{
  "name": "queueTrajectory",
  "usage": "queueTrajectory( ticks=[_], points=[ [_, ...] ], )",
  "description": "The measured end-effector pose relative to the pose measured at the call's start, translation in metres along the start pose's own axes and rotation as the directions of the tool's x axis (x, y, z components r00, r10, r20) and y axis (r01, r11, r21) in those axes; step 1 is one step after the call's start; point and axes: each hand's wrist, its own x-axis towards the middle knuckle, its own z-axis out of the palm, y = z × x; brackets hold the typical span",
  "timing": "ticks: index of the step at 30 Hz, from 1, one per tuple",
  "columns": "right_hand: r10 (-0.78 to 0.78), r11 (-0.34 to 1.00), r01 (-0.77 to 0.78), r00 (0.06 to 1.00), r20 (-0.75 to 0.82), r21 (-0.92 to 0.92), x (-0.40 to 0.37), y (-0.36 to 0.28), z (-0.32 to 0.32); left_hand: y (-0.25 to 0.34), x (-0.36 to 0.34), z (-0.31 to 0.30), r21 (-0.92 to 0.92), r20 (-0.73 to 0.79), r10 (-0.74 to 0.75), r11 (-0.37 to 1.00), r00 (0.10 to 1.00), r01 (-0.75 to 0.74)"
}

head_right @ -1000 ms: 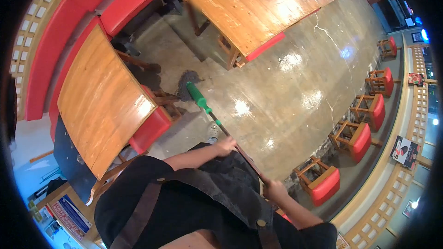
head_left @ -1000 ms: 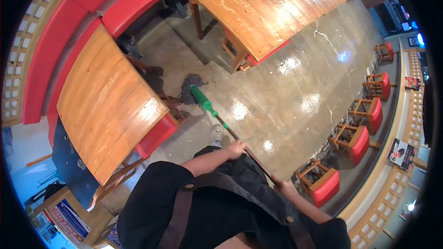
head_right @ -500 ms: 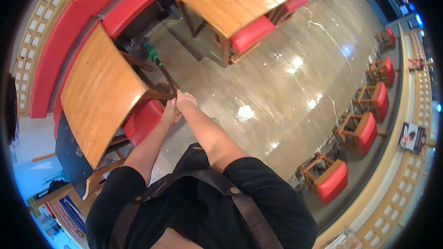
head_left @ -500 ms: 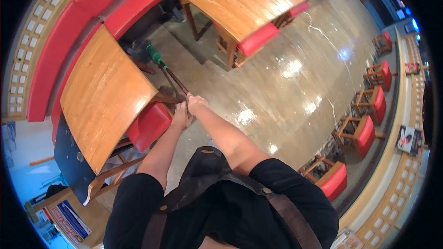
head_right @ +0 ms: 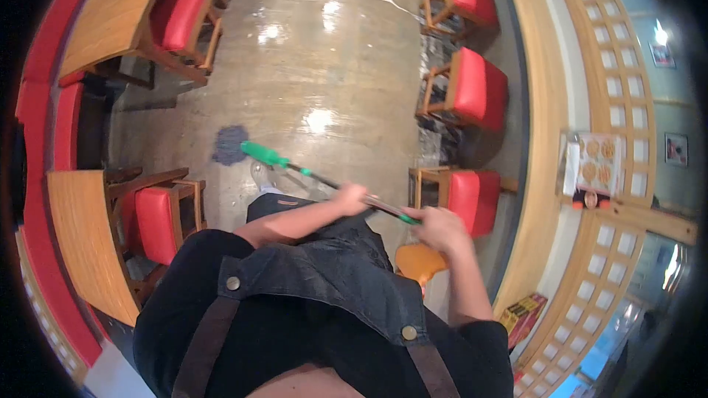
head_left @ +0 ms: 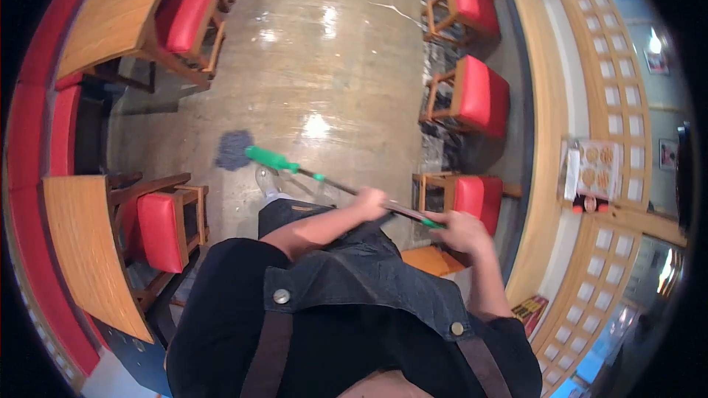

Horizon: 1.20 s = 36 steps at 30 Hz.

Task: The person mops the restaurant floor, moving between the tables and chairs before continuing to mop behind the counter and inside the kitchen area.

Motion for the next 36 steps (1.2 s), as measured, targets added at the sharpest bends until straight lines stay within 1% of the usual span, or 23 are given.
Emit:
queueTrajectory(
  ticks=[1,2,3,4,5,6,7,9,11,12,17,18,21,24,25,26,27,28,30,31,33,35,36],
  points=[
    [0.085,0.996,-0.087,0.992,-0.096,-0.019,-0.032,0.03,-0.002,0.042,0.012,0.018,0.041,0.016,0.181,0.983,0.983,-0.181],
    [0.149,0.989,-0.149,0.975,-0.168,0.011,-0.067,0.044,-0.012,0.078,0.022,0.037,-0.096,-0.073,0.304,0.946,0.95,-0.311],
    [0.208,0.978,-0.203,0.941,-0.267,0.048,-0.089,0.065,-0.006,0.114,0.03,0.052,-0.203,-0.084,0.333,0.917,0.939,-0.344],
    [0.22,0.975,-0.213,0.904,-0.367,0.059,-0.11,0.07,-0.005,0.135,0.04,0.069,-0.227,-0.138,0.454,0.85,0.88,-0.474],
    [0.282,0.955,-0.295,0.86,-0.425,0.037,-0.125,0.065,-0.005,0.152,0.046,0.078,-0.299,-0.199,0.495,0.792,0.846,-0.533],
    [0.335,0.928,-0.373,0.81,-0.481,0.018,-0.13,0.057,-0.002,0.163,0.05,0.081,-0.326,-0.212,0.533,0.752,0.819,-0.574],
    [0.35,0.925,-0.379,0.808,-0.474,0.037,-0.127,0.052,0.005,0.168,0.057,0.089,-0.335,-0.207,0.543,0.742,0.813,-0.581],
    [0.271,0.917,-0.39,0.761,-0.59,-0.081,-0.115,0.042,0.022,0.16,0.064,0.096,-0.344,-0.184,0.562,0.732,0.807,-0.588],
    [0.224,0.942,-0.327,0.782,-0.581,-0.077,-0.1,0.035,0.042,0.139,0.065,0.094,-0.341,-0.114,0.577,0.742,0.809,-0.577],
    [0.167,0.961,-0.263,0.795,-0.583,-0.083,-0.096,0.031,0.05,0.13,0.063,0.094,-0.355,0.019,0.481,0.823,0.876,-0.444],
    [0.038,0.994,-0.085,0.852,-0.522,-0.067,-0.134,-0.001,0.049,0.12,-0.009,0.054,-0.23,-0.179,0.432,0.855,0.884,-0.464],
    [0.036,0.995,-0.079,0.854,-0.519,-0.062,-0.14,-0.007,0.048,0.114,-0.026,0.045,-0.227,-0.173,0.428,0.859,0.887,-0.459],
    [-0.173,0.985,0.148,0.864,-0.474,-0.091,-0.14,-0.027,0.046,0.085,-0.083,0.005,-0.18,-0.314,0.302,0.912,0.9,-0.369],
    [-0.321,0.945,0.32,0.858,-0.4,-0.071,-0.109,-0.062,0.062,0.032,-0.13,-0.031,-0.045,-0.33,0.157,0.982,0.931,-0.181],
    [-0.366,0.927,0.369,0.855,-0.367,-0.067,-0.094,-0.078,0.069,-0.003,-0.138,-0.027,0.018,-0.438,0.212,0.974,0.874,-0.227],
    [-0.415,0.892,0.452,0.801,-0.431,-0.02,-0.077,-0.093,0.083,-0.029,-0.149,-0.038,0.071,-0.345,0.114,0.993,0.932,-0.095],
    [-0.378,0.917,0.4,0.859,-0.345,-0.007,-0.061,-0.113,0.09,-0.062,-0.153,-0.042,0.161,-0.319,0.127,0.984,0.939,-0.079],
    [-0.43,0.894,0.446,0.836,-0.339,-0.034,-0.034,-0.126,0.11,-0.078,-0.159,-0.051,0.18,-0.282,0.035,0.984,0.959,0.017],
    [-0.396,0.913,0.407,0.87,-0.293,-0.025,0.021,-0.149,0.152,-0.128,-0.154,-0.047,0.349,-0.272,-0.212,0.887,0.939,0.302],
    [-0.392,0.915,0.402,0.866,-0.309,-0.034,0.034,-0.146,0.166,-0.128,-0.151,-0.044,0.351,-0.284,-0.196,0.89,0.939,0.292],
    [-0.382,0.911,0.413,0.844,-0.375,0.0,0.045,-0.133,0.185,-0.122,-0.141,-0.032,0.571,-0.355,-0.451,0.589,0.819,0.572],
    [-0.28,0.94,0.315,0.93,-0.239,0.126,0.026,-0.09,0.171,-0.121,-0.113,-0.004,0.818,-0.017,-0.396,0.522,0.918,0.241],
    [-0.224,0.955,0.255,0.955,-0.197,0.15,0.004,-0.064,0.161,-0.097,-0.106,0.009,0.712,0.057,-0.396,0.659,0.916,0.24]
  ],
)
